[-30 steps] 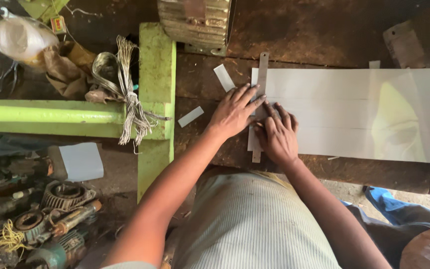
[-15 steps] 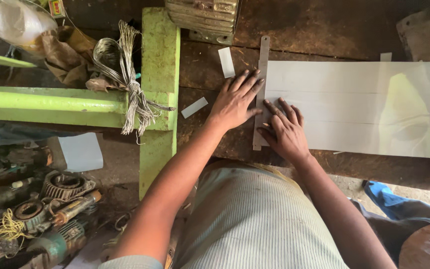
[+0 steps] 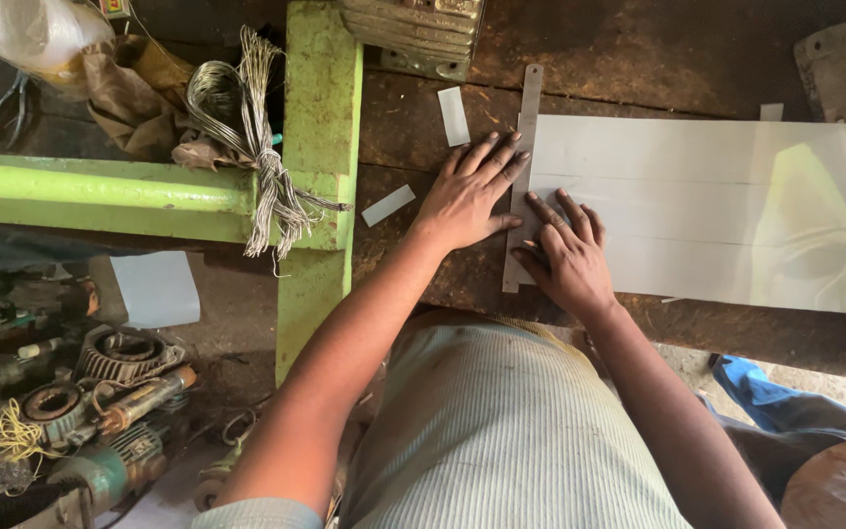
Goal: The person lays a steel ruler across a white sheet on a workbench and draws straight lines with a marking tool, repositioning the ruler repeatedly to add a series of parallel and crossing lines across the sheet.
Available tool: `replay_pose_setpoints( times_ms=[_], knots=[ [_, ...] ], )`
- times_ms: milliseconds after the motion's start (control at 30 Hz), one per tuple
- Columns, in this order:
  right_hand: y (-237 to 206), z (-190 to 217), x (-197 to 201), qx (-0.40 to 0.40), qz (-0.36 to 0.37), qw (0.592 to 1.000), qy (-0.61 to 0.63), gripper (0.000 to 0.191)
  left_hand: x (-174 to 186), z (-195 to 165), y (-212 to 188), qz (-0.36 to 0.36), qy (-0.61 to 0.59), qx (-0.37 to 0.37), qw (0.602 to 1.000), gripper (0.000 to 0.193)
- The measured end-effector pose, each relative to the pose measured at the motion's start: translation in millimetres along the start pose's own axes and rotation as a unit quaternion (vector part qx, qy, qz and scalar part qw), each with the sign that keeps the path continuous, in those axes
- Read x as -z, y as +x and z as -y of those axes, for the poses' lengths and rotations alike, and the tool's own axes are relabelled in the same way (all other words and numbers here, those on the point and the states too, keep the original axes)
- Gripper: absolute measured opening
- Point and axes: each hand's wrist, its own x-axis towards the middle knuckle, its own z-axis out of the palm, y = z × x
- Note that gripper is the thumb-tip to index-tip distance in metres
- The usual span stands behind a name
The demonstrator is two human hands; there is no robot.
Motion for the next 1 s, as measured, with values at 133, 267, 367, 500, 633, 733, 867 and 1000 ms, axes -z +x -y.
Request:
replay_pose_setpoints(
  times_ms=[133, 267, 367, 500, 633, 733, 867, 1000],
  knots=[
    [0.1, -0.8, -1.9, -0.001, -0.001, 1.0, 0.007, 0.034, -0.8, 1.1, -0.5, 0.008, 0.006, 0.002, 1.0, 0.097],
    [-0.2, -1.2, -3.4, -0.003, 0.009, 1.0, 0.0, 0.035, -3.8, 3.0, -0.3, 0.006, 0.013, -0.001, 1.0, 0.098],
    [-0.8, -2.0, -3.9, -0.002, 0.012, 1.0, 0.006, 0.035, -7.0, 4.2, -0.6, 0.002, 0.013, -0.004, 1.0, 0.098],
    [-0.3, -3.6, -4.7, -0.003, 0.017, 1.0, 0.001, 0.037, -10.0, 4.6, 2.1, 0.026, 0.018, 0.004, 0.999, 0.099],
    [-0.1, -4.5, -5.3, -0.004, 0.018, 1.0, 0.006, 0.037, -11.9, 4.8, 3.2, 0.035, 0.022, 0.009, 0.999, 0.1],
    [-0.2, -5.0, -4.7, -0.006, 0.022, 1.0, 0.007, 0.037, -12.5, 5.3, 2.4, 0.028, 0.006, 0.012, 1.0, 0.099],
    [-0.3, -5.5, -3.6, -0.006, 0.025, 1.0, 0.007, 0.037, -12.8, 5.6, 4.0, 0.049, 0.021, 0.012, 0.999, 0.1],
    [-0.2, -6.1, -3.3, -0.006, 0.024, 1.0, 0.012, 0.037, -13.3, 6.7, 4.7, 0.033, 0.026, 0.001, 0.999, 0.1]
  ],
)
